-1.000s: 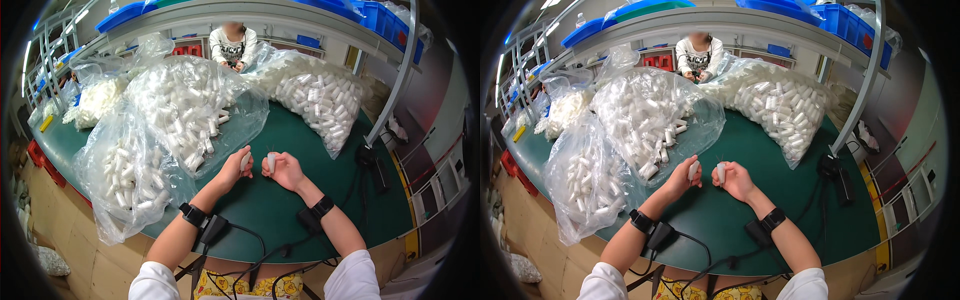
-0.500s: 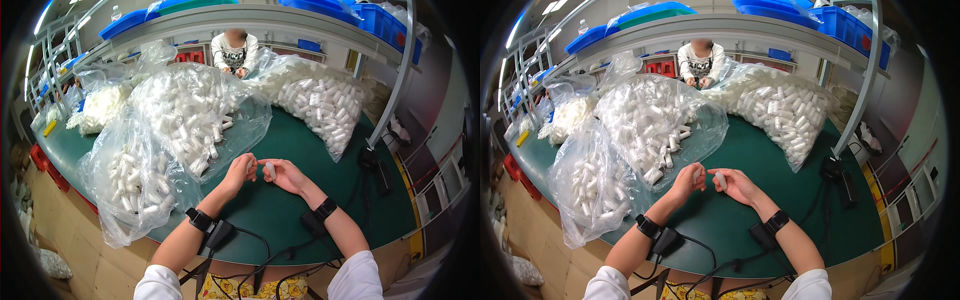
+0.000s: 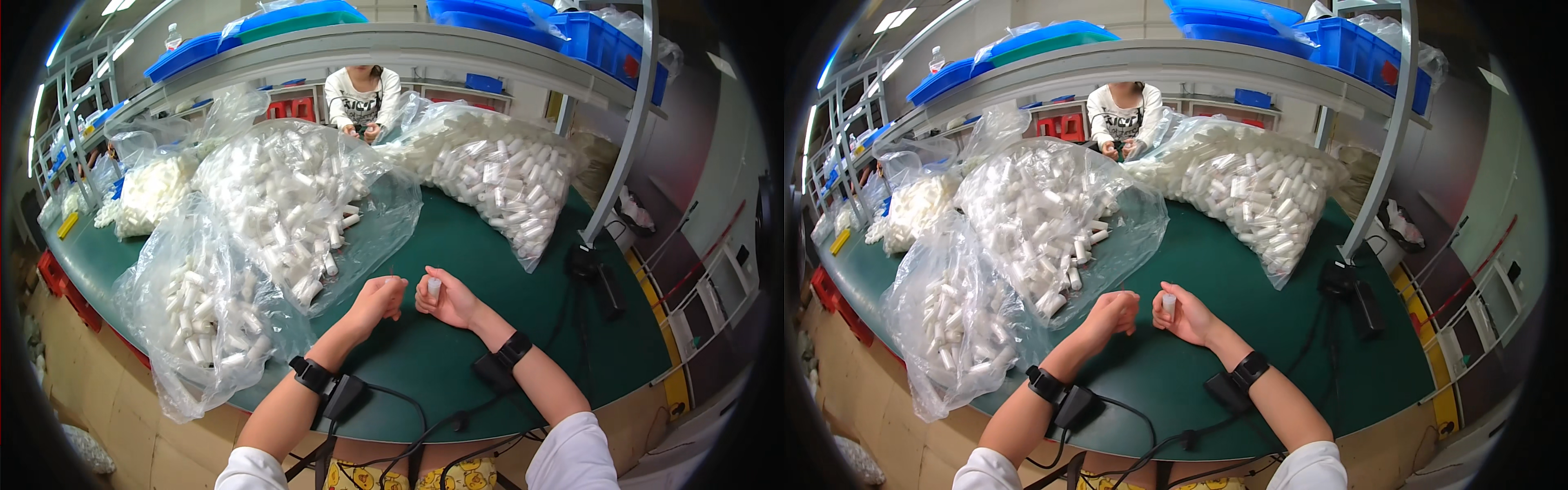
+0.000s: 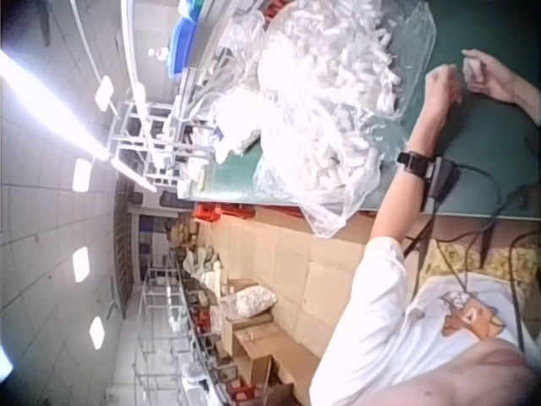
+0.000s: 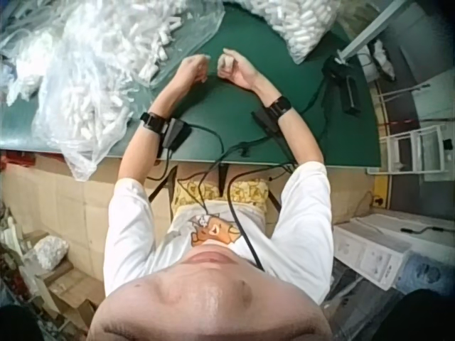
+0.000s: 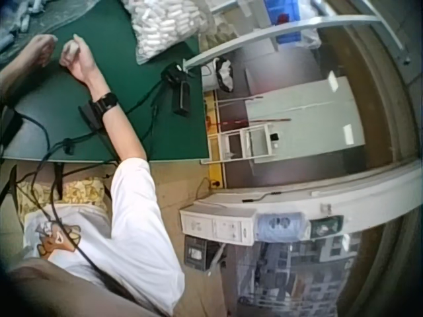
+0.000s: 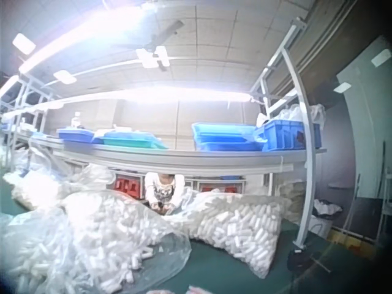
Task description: The person sits at a green table in a factory setting and repeatedly picks up small white cylindrical objects from plastic bags. They insert a thin red wire into the center of each cylinder and place the finished items into a pile on the table.
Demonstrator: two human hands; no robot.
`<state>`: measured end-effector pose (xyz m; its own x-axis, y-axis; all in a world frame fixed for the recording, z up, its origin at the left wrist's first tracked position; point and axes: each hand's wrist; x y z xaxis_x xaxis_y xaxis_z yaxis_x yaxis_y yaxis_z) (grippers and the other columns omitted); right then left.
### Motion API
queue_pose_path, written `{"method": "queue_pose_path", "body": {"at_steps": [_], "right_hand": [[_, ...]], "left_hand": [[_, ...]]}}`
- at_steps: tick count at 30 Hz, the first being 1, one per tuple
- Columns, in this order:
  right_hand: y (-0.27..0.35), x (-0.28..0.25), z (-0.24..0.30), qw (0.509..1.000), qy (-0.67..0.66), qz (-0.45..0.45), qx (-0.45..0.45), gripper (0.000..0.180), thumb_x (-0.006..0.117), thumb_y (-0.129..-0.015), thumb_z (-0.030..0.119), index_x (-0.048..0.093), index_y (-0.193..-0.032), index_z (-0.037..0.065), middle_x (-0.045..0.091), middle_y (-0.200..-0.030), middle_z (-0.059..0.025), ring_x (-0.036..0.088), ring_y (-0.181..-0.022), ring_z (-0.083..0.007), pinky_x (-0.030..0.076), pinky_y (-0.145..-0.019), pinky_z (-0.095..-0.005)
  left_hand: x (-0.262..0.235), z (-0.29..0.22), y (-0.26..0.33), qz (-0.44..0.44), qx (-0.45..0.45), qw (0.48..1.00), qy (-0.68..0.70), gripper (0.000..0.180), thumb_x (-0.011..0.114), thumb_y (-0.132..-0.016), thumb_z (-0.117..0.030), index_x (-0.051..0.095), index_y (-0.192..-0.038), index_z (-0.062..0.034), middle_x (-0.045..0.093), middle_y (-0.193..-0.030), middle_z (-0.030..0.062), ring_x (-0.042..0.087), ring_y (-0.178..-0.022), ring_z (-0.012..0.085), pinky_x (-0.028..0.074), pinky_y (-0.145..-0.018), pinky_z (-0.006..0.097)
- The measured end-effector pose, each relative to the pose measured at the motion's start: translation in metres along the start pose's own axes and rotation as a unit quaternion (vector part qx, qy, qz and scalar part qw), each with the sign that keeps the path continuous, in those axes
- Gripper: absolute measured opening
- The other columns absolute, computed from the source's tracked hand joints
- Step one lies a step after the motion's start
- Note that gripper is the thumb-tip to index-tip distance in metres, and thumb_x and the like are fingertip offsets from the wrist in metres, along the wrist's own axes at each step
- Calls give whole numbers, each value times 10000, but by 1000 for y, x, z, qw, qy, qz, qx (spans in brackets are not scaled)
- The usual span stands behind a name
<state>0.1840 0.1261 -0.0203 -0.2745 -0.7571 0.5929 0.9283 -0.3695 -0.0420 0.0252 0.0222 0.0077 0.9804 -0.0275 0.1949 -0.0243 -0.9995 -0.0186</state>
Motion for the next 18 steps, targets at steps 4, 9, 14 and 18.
{"method": "queue_pose_path", "body": {"at_steps": [4, 9, 14, 18], "right_hand": [[3, 13, 3, 999, 33, -27, -16, 284, 393, -926, 271, 515, -919, 14, 406, -550, -25, 386, -515, -126, 354, -572, -270], [1, 19, 3, 998, 59, -26, -23, 233, 444, -911, 200, 422, -1045, 10, 415, -565, -34, 386, -525, -129, 356, -569, -269], [0, 20, 3, 997, 63, -27, -23, 222, 400, -926, 211, 442, -1017, 13, 401, -558, -30, 377, -522, -139, 351, -574, -274], [1, 5, -1, 997, -15, -62, -32, 272, 346, -942, 256, 471, -969, 16, 394, -556, -24, 369, -520, -137, 340, -581, -268]], "left_hand": [[0, 3, 3, 2, 11, 1000, -3, 273, 411, -859, -199, 353, -601, -130, 291, -537, -50, 273, -446, 74, 345, -502, 258], [-3, 3, 3, -8, 14, 1000, -2, 283, 414, -864, -212, 351, -600, -130, 292, -539, -53, 275, -454, 73, 338, -497, 249], [-3, 3, 3, -21, 0, 1000, 5, 331, 460, -878, -276, 352, -600, -132, 299, -538, -57, 283, -458, 74, 333, -493, 245], [5, -3, 2, 2, -23, 1000, -5, 363, 489, -879, -343, 364, -609, -135, 331, -545, -52, 323, -478, 77, 353, -509, 244]]}}
Point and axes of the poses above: each hand's wrist, its own y-axis away from the middle knuckle, its own x-axis out of the palm, z = x × y
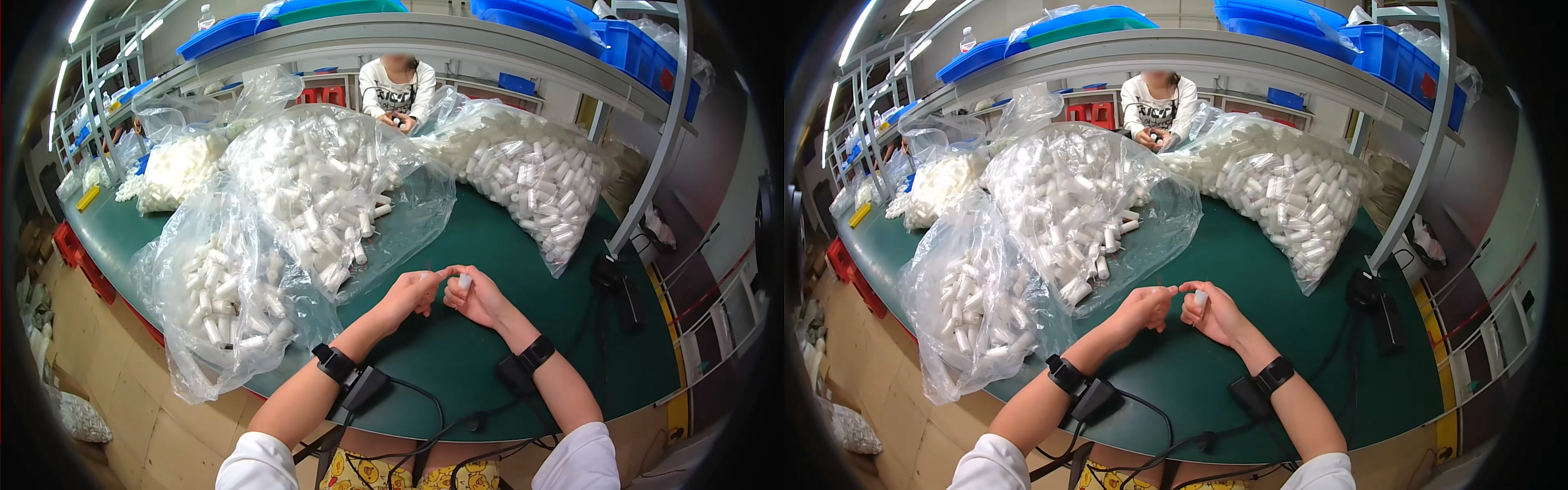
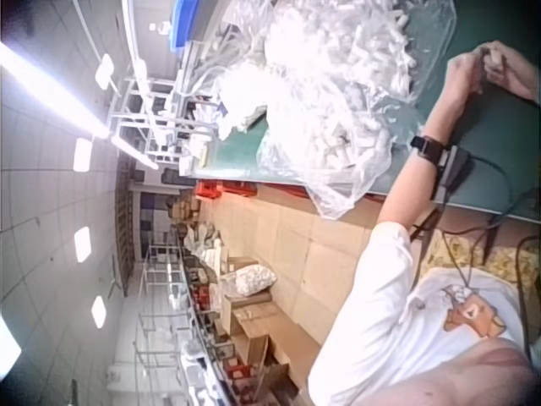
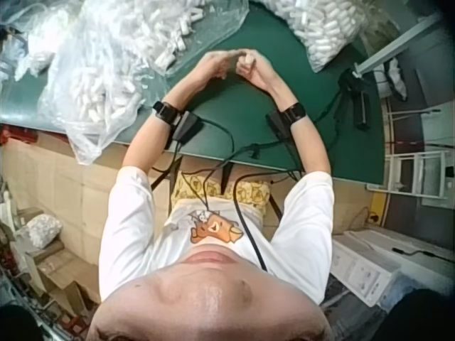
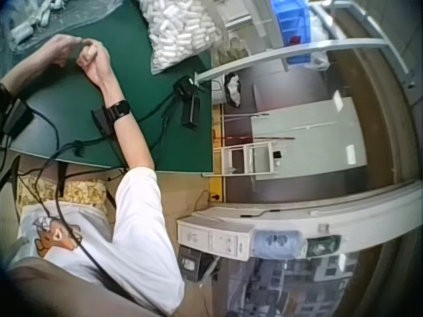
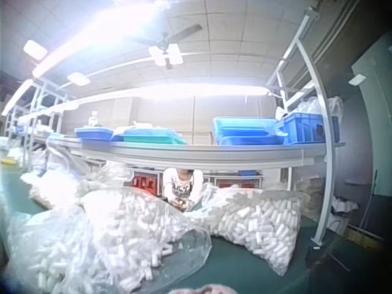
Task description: The person sits at a green table in a factory setting and repeatedly picks up small white cylindrical objects from plastic bags. They insert a thin red wire into the center of each cylinder and place the finished items into a pile on the table.
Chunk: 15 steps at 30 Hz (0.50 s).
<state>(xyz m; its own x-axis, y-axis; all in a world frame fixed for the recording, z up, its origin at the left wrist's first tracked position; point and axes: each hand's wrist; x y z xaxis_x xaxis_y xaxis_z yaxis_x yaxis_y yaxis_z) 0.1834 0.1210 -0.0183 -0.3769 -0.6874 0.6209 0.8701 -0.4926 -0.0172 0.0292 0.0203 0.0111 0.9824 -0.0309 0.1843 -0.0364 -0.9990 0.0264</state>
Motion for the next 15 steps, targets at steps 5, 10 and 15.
{"method": "queue_pose_path", "body": {"at_steps": [5, 10, 15], "right_hand": [[-2, -1, 1, 1000, -12, 1, 25, 354, 316, -941, 313, 497, -930, 9, 396, -566, -22, 371, -530, -145, 342, -598, -279], [-3, 3, 1, 1000, -16, 7, 20, 452, 299, -922, 383, 500, -990, -15, 488, -676, -71, 464, -659, -196, 376, -699, -309], [-1, 12, 2, 999, -37, 10, 5, 414, 341, -915, 341, 492, -1041, -23, 554, -905, -126, 534, -842, -252, 404, -814, -366]], "left_hand": [[2, 2, 0, 23, -6, 998, -51, 348, 484, -884, -361, 401, -644, -123, 383, -569, -35, 391, -522, 88, 382, -553, 238], [0, 8, -1, 54, -8, 999, -1, 294, 457, -898, -349, 485, -779, -82, 460, -684, -7, 454, -624, 82, 413, -619, 230], [-1, 16, -2, 42, 18, 999, -14, 289, 428, -920, -333, 523, -935, -60, 512, -844, 2, 483, -748, 80, 431, -721, 231]]}}
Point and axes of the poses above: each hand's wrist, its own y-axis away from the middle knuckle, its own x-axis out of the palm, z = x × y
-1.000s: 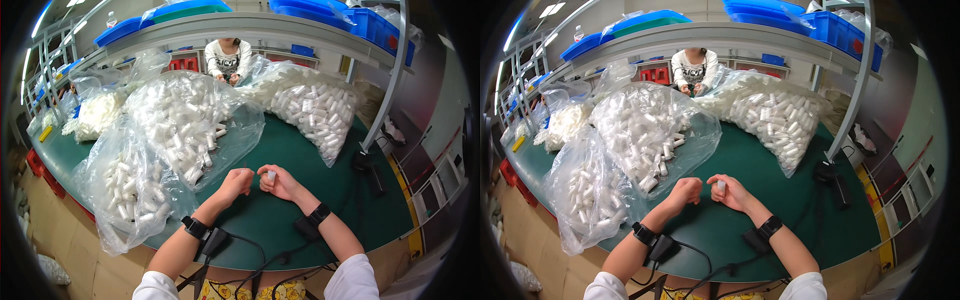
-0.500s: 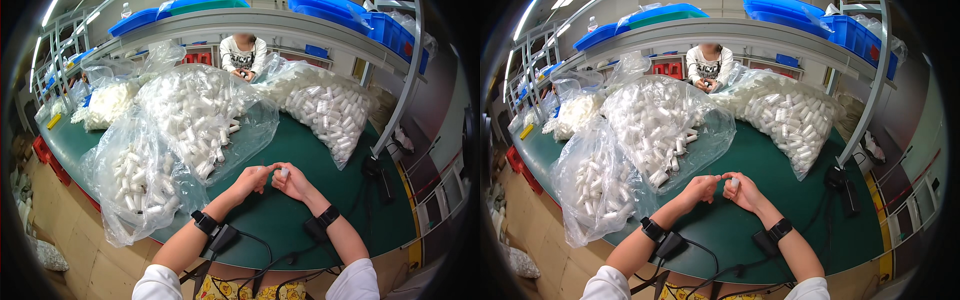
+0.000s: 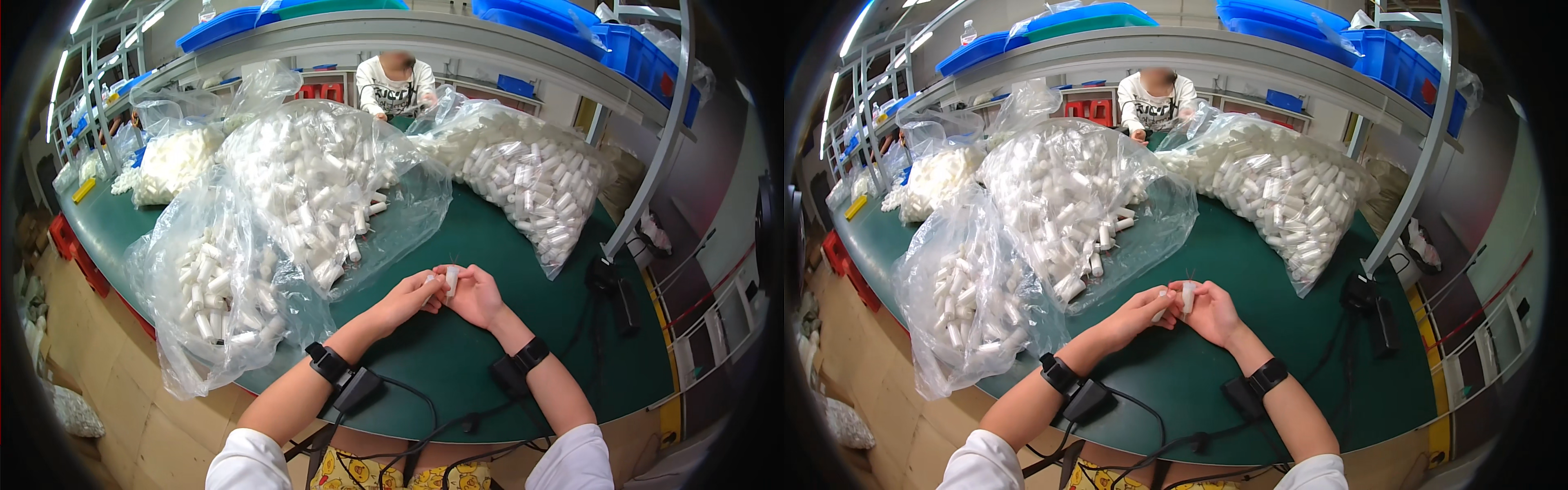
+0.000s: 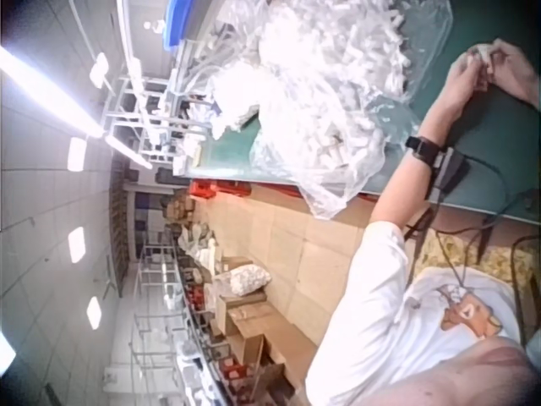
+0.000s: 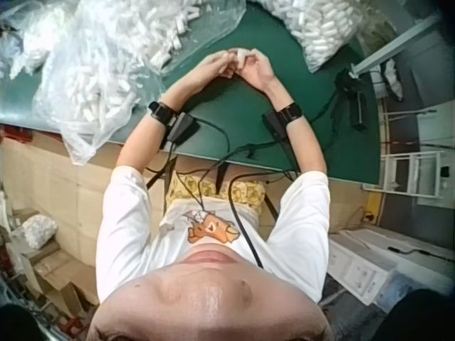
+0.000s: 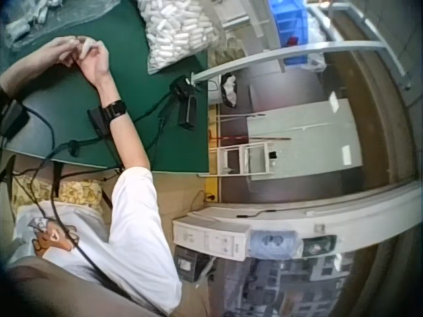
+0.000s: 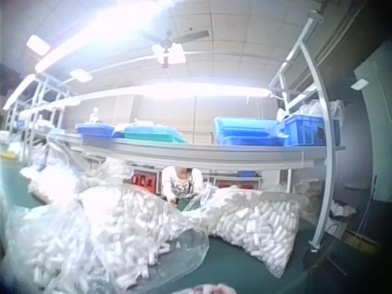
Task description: The person sits at a green table in a factory setting and repeatedly picks up small white cylindrical objects from plastic bags. They insert a thin red wire into the center of each cylinder and place the finished items into a pile on the table.
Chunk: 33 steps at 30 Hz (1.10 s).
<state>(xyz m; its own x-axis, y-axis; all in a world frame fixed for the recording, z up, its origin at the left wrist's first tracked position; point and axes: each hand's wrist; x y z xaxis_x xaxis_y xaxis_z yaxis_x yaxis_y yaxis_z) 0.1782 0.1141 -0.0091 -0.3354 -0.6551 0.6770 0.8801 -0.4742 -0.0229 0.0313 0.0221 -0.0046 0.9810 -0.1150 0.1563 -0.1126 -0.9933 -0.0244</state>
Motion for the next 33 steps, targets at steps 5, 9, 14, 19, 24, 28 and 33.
{"method": "queue_pose_path", "body": {"at_steps": [5, 9, 14, 19, 24, 28, 33], "right_hand": [[-4, -12, -4, 998, 33, -43, -28, 159, 480, -900, 148, 500, -989, 17, 552, -919, -99, 539, -844, -212, 443, -800, -357], [-2, -15, -1, 995, 19, -93, -20, 71, 489, -897, 129, 495, -900, 58, 546, -837, -89, 539, -792, -201, 453, -773, -333], [1, -11, 2, 998, -1, -69, -6, 100, 458, -906, 128, 474, -821, 77, 434, -634, -31, 416, -565, -126, 381, -567, -255], [0, 2, 4, 997, -27, -69, 12, 255, 415, -922, 275, 445, -777, 67, 380, -572, -21, 346, -483, -111, 304, -476, -236], [-1, 7, 2, 996, -17, -87, 0, 432, 301, -921, 418, 423, -707, 63, 373, -557, -28, 334, -463, -126, 287, -458, -237], [2, -10, 8, 998, -50, 12, 33, 434, 282, -904, 402, 395, -654, 66, 343, -527, -33, 292, -412, -127, 271, -415, -258], [5, 0, 8, 1000, -14, -14, 17, 386, 270, -870, 355, 383, -644, 64, 331, -514, -31, 266, -384, -123, 258, -392, -257]], "left_hand": [[-6, 6, -5, -10, 25, 1000, -15, 321, 425, -931, -348, 532, -1007, -55, 521, -875, 7, 493, -786, 84, 431, -750, 234], [-3, 6, -5, -40, 25, 999, 8, 348, 404, -934, -364, 532, -956, -41, 520, -827, 5, 488, -746, 81, 427, -712, 223], [-1, 4, -5, -89, -9, 996, 22, 338, 417, -924, -390, 329, -985, -70, 497, -840, 55, 491, -726, 110, 438, -678, 261], [-5, 9, -4, -84, 16, 996, 20, 336, 385, -935, -388, 366, -983, -57, 490, -864, 51, 495, -729, 116, 437, -677, 266], [-4, 4, -3, -63, 16, 993, 99, 313, 397, -927, -354, 436, -898, -45, 485, -729, 31, 481, -603, 112, 431, -586, 248], [-2, -1, -3, -50, -27, 989, 140, 289, 434, -910, -334, 463, -839, -55, 428, -630, -4, 427, -535, 104, 376, -516, 241], [1, -5, 1, -55, -35, 995, 72, 306, 466, -895, -344, 446, -746, -78, 364, -594, -23, 359, -511, 91, 308, -462, 238]]}}
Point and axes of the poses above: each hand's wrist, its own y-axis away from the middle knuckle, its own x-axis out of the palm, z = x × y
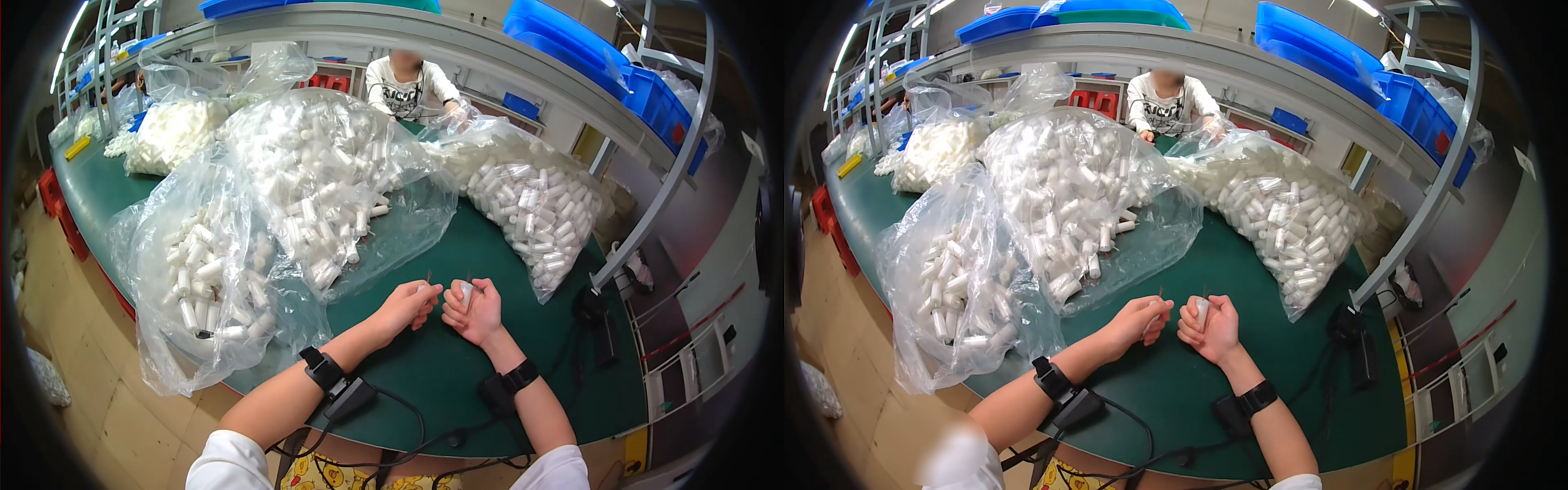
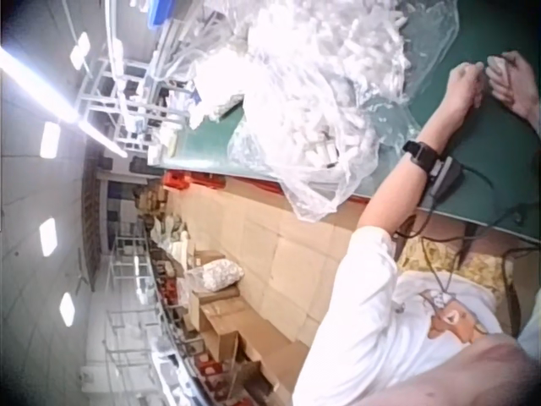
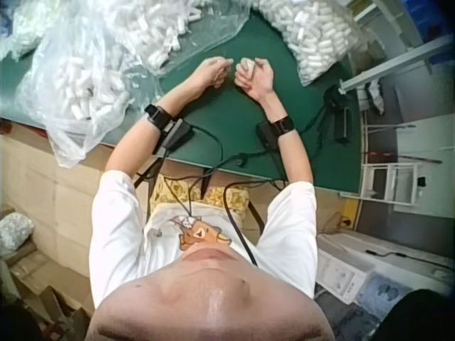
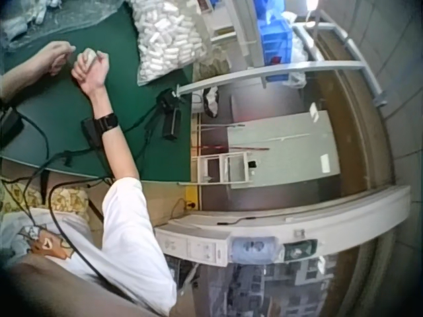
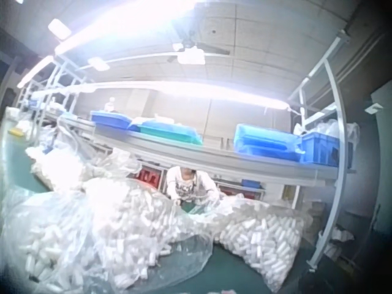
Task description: The person sits at a green table in a factory setting and repeatedly picks up small white cylindrical objects from plastic bags. They insert a thin red wire into the center of each cylinder and place the finished items into a pile on the table.
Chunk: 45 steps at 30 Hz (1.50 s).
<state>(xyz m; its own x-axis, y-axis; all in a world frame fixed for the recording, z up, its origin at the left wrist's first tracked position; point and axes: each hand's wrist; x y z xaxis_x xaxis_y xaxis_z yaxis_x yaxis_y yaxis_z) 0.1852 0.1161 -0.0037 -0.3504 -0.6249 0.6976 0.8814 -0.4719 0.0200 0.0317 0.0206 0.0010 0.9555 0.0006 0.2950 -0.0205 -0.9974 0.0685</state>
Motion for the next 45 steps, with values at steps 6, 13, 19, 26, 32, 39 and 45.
{"method": "queue_pose_path", "body": {"at_steps": [6, 13, 19, 26, 32, 39, 45], "right_hand": [[-2, -4, -1, 1000, -4, -10, -18, 375, 270, -892, 316, 387, -638, 65, 329, -506, -31, 270, -378, -121, 265, -388, -257], [-1, -11, 0, 998, -59, 10, -11, 406, 285, -923, 317, 409, -632, 63, 295, -461, -15, 253, -341, -118, 255, -361, -252], [-1, -14, 0, 1000, -22, -2, -2, 424, 242, -916, 287, 549, -1031, 19, 272, -441, -15, 236, -328, -112, 247, -339, -248], [1, -2, 0, 1000, -7, -10, 7, 487, 211, -874, 201, 346, -1333, 109, 252, -420, -22, 221, -306, -124, 243, -320, -251], [1, -2, -1, 999, 42, 1, 18, 490, 208, -868, 185, 353, -1328, 102, 247, -416, -13, 206, -299, -120, 242, -319, -247], [-2, -7, -2, 999, 43, -10, 9, 445, 195, -928, 283, 462, -1153, 7, 281, -442, -2, 219, -327, -103, 239, -351, -236], [-4, -5, -4, 999, 22, -31, -12, 466, 226, -943, 343, 478, -1049, -35, 345, -516, -22, 302, -411, -115, 289, -424, -250]], "left_hand": [[1, -2, 3, 9, -15, 999, 29, 332, 473, -887, -326, 409, -661, -92, 321, -559, -29, 306, -479, 85, 268, -443, 238], [2, -3, 3, -1, -12, 1000, 18, 308, 470, -882, -291, 392, -656, -97, 327, -550, -32, 295, -463, 76, 258, -427, 234], [0, 2, 2, 3, -8, 999, 31, 146, 446, -870, -207, 402, -811, -81, 343, -578, -37, 278, -443, 56, 226, -390, 225], [1, 1, 4, -3, -13, 1000, 3, 108, 452, -863, -170, 371, -834, -104, 342, -581, -47, 255, -433, 41, 192, -368, 210], [-1, 2, 3, -14, 4, 1000, -20, 132, 483, -855, -152, 359, -834, -113, 351, -578, -46, 252, -427, 33, 179, -355, 209], [-1, 5, -4, -68, 70, 993, 59, 231, 534, -859, -196, 332, -895, -91, 377, -582, -28, 335, -454, 65, 267, -402, 225], [0, 11, -7, -100, 106, 989, 41, 316, 541, -874, -241, 306, -980, -57, 495, -741, 39, 493, -608, 116, 405, -565, 248]]}}
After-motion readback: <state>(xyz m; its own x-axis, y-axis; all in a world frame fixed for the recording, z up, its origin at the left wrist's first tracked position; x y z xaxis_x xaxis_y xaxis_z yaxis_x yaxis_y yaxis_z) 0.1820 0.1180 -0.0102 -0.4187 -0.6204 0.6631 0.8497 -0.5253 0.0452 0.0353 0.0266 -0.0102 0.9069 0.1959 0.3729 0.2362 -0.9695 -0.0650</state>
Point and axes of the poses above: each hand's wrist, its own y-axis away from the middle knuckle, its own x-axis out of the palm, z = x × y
